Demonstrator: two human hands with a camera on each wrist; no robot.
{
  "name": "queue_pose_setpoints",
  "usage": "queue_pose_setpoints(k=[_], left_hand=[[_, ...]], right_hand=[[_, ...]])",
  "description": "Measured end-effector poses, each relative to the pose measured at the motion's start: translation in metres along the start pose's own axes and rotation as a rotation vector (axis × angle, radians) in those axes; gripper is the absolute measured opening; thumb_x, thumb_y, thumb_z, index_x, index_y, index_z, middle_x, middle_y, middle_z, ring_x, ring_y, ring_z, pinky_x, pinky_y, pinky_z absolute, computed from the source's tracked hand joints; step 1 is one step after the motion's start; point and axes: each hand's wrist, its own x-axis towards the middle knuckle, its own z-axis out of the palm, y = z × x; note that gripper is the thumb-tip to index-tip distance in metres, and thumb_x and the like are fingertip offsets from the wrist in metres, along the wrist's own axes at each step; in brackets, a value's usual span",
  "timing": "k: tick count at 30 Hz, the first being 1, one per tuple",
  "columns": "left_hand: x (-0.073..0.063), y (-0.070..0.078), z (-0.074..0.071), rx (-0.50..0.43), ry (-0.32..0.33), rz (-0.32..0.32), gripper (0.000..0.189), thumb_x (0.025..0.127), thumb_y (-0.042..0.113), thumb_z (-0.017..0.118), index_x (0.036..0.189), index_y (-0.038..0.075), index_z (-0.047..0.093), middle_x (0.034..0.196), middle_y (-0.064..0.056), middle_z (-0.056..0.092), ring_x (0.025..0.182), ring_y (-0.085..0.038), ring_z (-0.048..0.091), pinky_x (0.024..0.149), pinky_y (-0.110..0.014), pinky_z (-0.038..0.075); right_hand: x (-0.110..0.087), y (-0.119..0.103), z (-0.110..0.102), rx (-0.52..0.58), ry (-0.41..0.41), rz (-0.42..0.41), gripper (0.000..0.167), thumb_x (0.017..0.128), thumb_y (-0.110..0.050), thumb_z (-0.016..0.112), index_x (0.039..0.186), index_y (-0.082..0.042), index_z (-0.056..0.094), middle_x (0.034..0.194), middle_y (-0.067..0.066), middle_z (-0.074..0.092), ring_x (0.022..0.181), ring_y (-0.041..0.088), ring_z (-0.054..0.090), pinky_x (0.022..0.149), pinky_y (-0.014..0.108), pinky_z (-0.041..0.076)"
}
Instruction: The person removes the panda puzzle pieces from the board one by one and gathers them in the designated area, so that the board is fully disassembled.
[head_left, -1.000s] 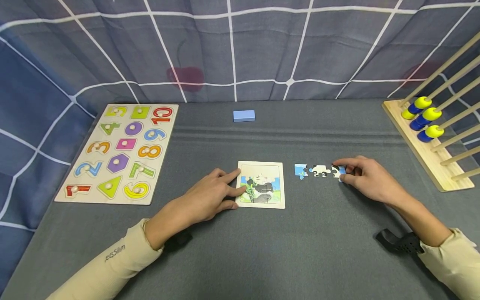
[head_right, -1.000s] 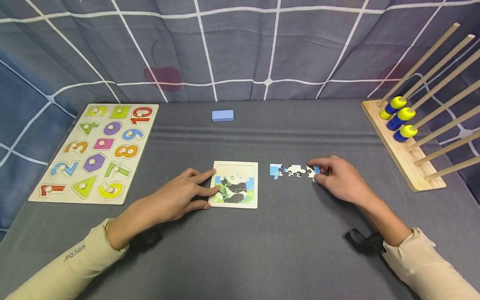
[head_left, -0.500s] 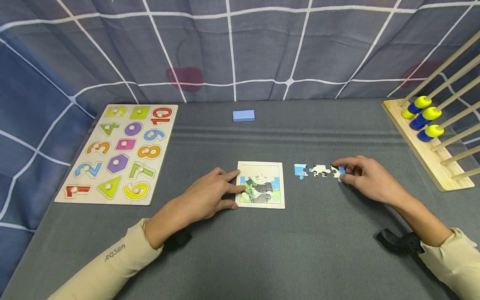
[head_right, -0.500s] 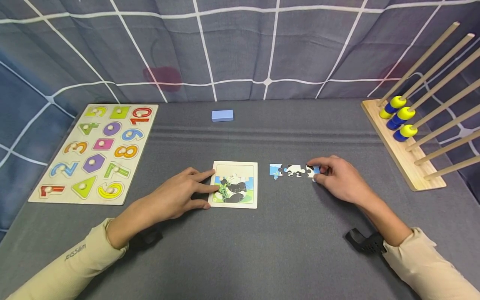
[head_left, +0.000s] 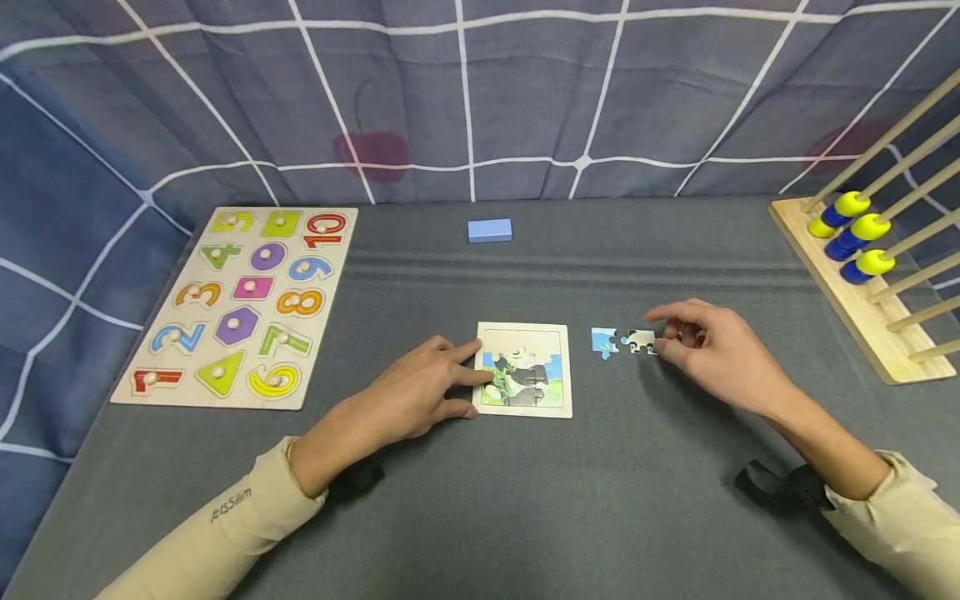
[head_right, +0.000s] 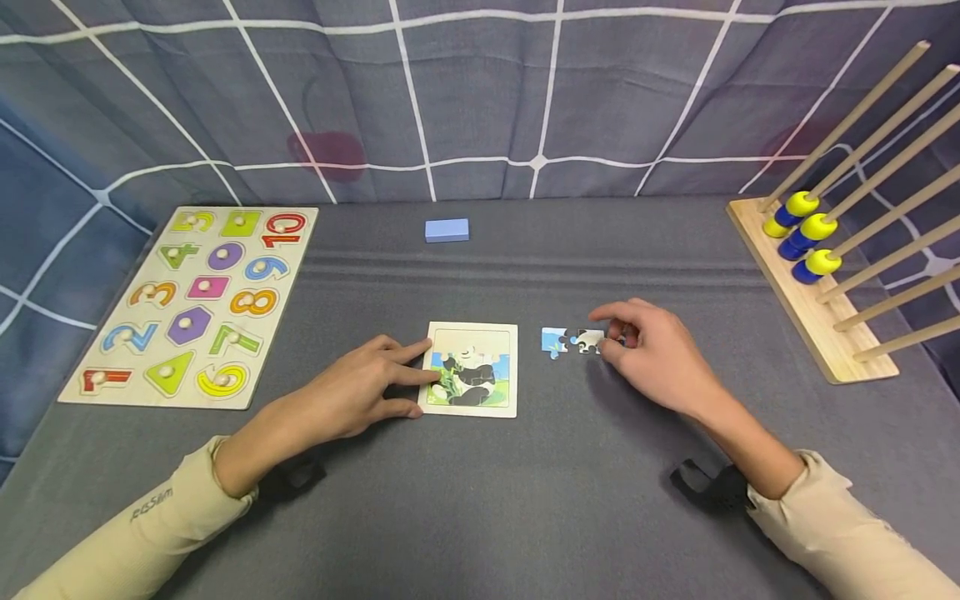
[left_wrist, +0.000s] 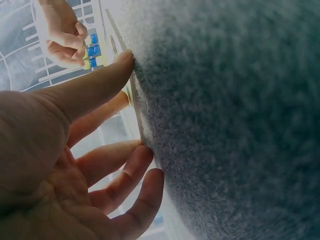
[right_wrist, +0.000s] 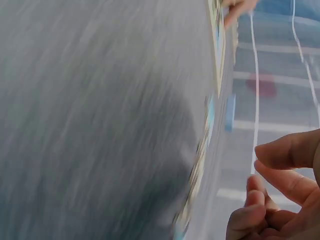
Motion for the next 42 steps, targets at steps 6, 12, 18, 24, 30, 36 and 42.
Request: queue_pose_setpoints(k=[6, 12, 18, 24, 30, 36, 42], left_hand=[[0.0, 0.0, 0.001, -0.021, 0.012, 0.018, 0.047, 0.086, 0.028, 0.078, 0.13, 0.015, 0.068, 0.15, -0.017, 0.042, 0.115, -0.029, 0.052, 0.095, -0.046, 0.044], [0.001, 0.0, 0.001, -0.025, 0.006, 0.017, 0.046, 0.086, 0.028, 0.078, 0.129, 0.015, 0.068, 0.15, -0.017, 0.042, 0.116, -0.03, 0.051, 0.094, -0.048, 0.045], [0.002, 0.0, 0.002, -0.018, 0.006, 0.034, 0.046, 0.086, 0.029, 0.077, 0.13, 0.015, 0.068, 0.151, -0.018, 0.041, 0.115, -0.031, 0.051, 0.094, -0.047, 0.045], [0.001, -0.002, 0.0, -0.021, -0.012, 0.044, 0.047, 0.087, 0.029, 0.076, 0.131, 0.015, 0.067, 0.152, -0.019, 0.039, 0.115, -0.029, 0.051, 0.093, -0.047, 0.045], [0.003, -0.008, -0.002, -0.069, -0.028, 0.047, 0.05, 0.091, 0.033, 0.073, 0.135, 0.012, 0.063, 0.152, -0.015, 0.039, 0.12, -0.028, 0.05, 0.098, -0.047, 0.043], [0.006, -0.008, 0.0, -0.1, 0.019, -0.012, 0.061, 0.09, 0.03, 0.074, 0.142, 0.005, 0.054, 0.15, -0.013, 0.045, 0.123, -0.031, 0.051, 0.099, -0.047, 0.043], [0.011, -0.007, 0.0, -0.092, 0.026, -0.054, 0.067, 0.087, 0.033, 0.076, 0.142, 0.003, 0.053, 0.155, -0.015, 0.037, 0.128, -0.036, 0.047, 0.104, -0.05, 0.038]], right_hand=[[0.004, -0.037, 0.029, 0.016, -0.047, -0.126, 0.027, 0.083, 0.002, 0.073, 0.107, -0.008, 0.073, 0.084, -0.006, 0.06, 0.069, 0.008, 0.052, 0.058, 0.024, 0.042], [0.017, -0.06, 0.062, 0.109, -0.188, -0.146, 0.026, 0.085, -0.003, 0.073, 0.11, -0.007, 0.072, 0.082, -0.007, 0.058, 0.07, 0.009, 0.052, 0.062, 0.029, 0.044], [0.032, -0.067, 0.085, 0.105, -0.254, -0.172, 0.023, 0.087, -0.007, 0.072, 0.11, -0.005, 0.07, 0.081, -0.006, 0.057, 0.072, 0.011, 0.052, 0.068, 0.032, 0.044], [0.039, -0.068, 0.092, 0.058, -0.293, -0.161, 0.029, 0.087, -0.01, 0.072, 0.115, -0.006, 0.069, 0.082, -0.003, 0.055, 0.067, 0.011, 0.046, 0.065, 0.032, 0.041], [0.039, -0.07, 0.094, -0.006, -0.315, -0.177, 0.035, 0.088, -0.017, 0.072, 0.121, -0.008, 0.068, 0.084, -0.002, 0.052, 0.068, 0.011, 0.044, 0.063, 0.032, 0.039], [0.038, -0.071, 0.096, -0.048, -0.325, -0.184, 0.038, 0.088, -0.017, 0.072, 0.125, -0.01, 0.068, 0.082, -0.002, 0.05, 0.068, 0.011, 0.044, 0.06, 0.031, 0.037], [0.039, -0.073, 0.096, -0.072, -0.326, -0.185, 0.04, 0.088, -0.018, 0.074, 0.126, -0.011, 0.066, 0.083, -0.002, 0.05, 0.068, 0.012, 0.044, 0.06, 0.032, 0.037]])
